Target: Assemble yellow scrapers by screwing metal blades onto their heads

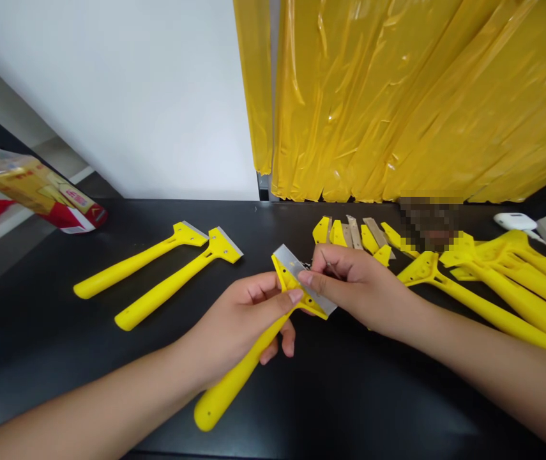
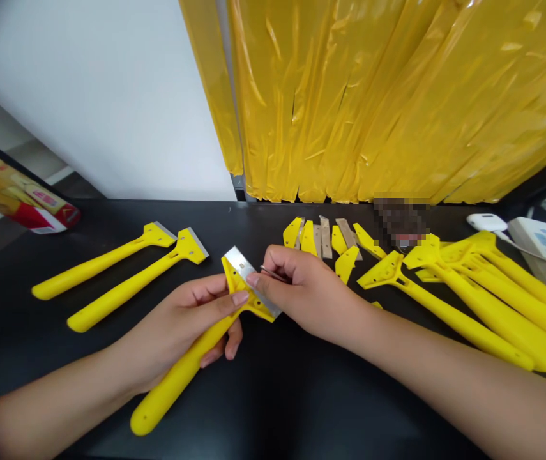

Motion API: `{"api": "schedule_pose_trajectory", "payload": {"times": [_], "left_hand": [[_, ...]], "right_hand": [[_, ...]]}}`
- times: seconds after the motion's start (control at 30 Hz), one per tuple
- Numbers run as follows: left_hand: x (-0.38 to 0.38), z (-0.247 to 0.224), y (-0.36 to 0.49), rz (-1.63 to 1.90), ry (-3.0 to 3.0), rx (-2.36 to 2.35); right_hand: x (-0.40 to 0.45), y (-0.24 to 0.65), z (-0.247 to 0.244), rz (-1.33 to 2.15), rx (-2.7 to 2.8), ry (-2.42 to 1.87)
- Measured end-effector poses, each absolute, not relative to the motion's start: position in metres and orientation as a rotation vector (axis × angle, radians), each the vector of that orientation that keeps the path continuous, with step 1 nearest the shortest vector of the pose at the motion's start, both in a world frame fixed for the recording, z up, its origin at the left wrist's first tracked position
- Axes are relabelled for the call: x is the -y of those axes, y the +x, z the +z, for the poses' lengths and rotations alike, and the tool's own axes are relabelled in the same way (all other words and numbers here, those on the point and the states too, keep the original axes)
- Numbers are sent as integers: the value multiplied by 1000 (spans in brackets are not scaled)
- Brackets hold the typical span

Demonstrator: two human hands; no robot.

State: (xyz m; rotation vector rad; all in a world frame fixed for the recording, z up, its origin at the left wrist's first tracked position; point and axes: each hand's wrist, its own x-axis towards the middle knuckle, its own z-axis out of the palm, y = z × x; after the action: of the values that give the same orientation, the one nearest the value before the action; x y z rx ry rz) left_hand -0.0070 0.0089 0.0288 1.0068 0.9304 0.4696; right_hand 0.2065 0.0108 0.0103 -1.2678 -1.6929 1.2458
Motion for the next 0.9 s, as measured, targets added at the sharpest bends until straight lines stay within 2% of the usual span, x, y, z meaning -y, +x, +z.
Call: {"api": "schedule_pose_trajectory", "payload": {"times": [0.33, 0.57, 0.9], "left_hand": [[-12, 27, -9, 411, 965, -889], [-12, 26, -9, 414, 985, -895], [-9, 27, -8, 470, 943, -864]], "right_hand": [[-7, 209, 22, 1217, 1869, -1265], [6, 211, 40, 815, 2222, -1324], [2, 204, 23, 907, 2016, -1368]]}}
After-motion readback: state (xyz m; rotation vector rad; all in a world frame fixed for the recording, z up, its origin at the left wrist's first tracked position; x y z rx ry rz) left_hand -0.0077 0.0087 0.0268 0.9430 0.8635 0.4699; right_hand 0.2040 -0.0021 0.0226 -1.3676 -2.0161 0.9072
